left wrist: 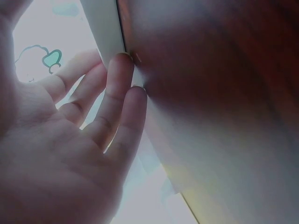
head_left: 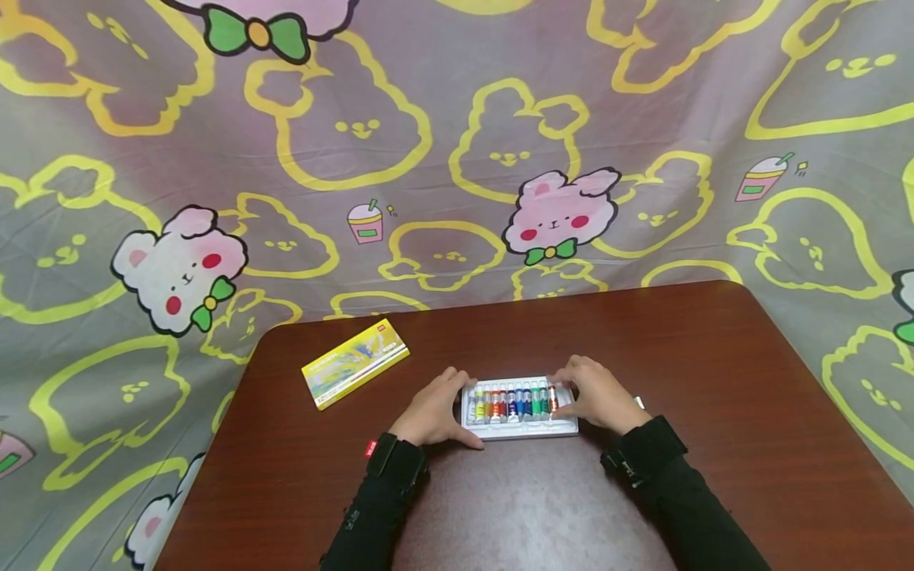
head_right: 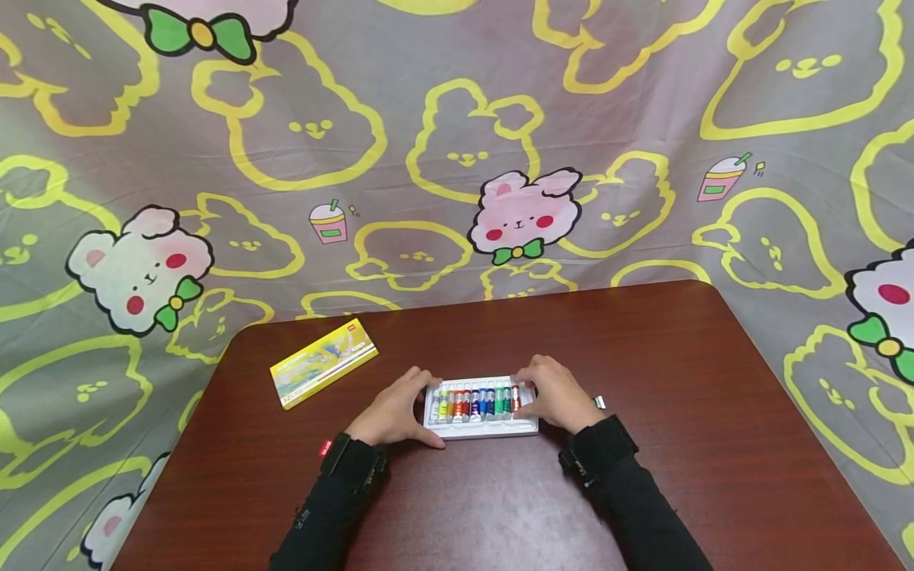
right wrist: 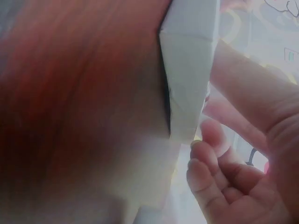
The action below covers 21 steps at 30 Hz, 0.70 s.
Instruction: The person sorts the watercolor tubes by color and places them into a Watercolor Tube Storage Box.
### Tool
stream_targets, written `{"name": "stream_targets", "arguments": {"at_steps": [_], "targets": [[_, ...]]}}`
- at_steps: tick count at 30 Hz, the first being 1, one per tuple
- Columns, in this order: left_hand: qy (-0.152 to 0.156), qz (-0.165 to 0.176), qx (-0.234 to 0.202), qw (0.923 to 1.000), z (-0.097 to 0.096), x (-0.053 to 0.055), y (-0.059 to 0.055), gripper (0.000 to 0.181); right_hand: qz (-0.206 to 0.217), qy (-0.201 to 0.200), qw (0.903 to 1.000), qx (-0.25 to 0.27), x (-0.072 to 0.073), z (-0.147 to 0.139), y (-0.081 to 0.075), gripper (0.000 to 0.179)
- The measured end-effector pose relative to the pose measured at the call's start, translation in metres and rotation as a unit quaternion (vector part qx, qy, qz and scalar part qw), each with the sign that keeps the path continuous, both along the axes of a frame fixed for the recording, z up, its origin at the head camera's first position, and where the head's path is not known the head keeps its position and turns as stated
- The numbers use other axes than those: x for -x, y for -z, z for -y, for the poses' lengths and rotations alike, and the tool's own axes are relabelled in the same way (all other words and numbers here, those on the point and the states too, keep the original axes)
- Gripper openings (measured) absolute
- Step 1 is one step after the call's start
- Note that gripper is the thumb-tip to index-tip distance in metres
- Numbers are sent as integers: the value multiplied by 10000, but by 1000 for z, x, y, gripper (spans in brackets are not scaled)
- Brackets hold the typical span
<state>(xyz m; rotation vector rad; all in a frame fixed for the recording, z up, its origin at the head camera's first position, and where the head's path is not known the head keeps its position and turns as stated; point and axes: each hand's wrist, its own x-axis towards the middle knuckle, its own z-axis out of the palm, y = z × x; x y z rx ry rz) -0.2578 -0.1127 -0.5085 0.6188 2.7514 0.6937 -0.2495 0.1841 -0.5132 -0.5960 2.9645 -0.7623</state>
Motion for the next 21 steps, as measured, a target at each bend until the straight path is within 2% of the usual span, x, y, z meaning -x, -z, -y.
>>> {"name": "stream_targets", "arguments": {"at_steps": [3,9,12,17,21], "targets": [[-27,26,11,10000,0,0,0,95,-15,-2,9998,-209,-1,-1,-1,59],[13,-2,-13,10000,0,-1,0,95,-740,-377,9931,-827,-8,-2,-3,53],[-29,18,28,10000,0,-1,0,96,-945,-459,9903,-908,-10,-2,-5,51],[-55,17,17,10000,-1,-2,-1,96,-829,-511,9913,-885,-9,-4,-6,54],[-26,0,14,10000,-1,-1,-1,95,-321,-476,9965,-615,-8,-13,-11,58]]}}
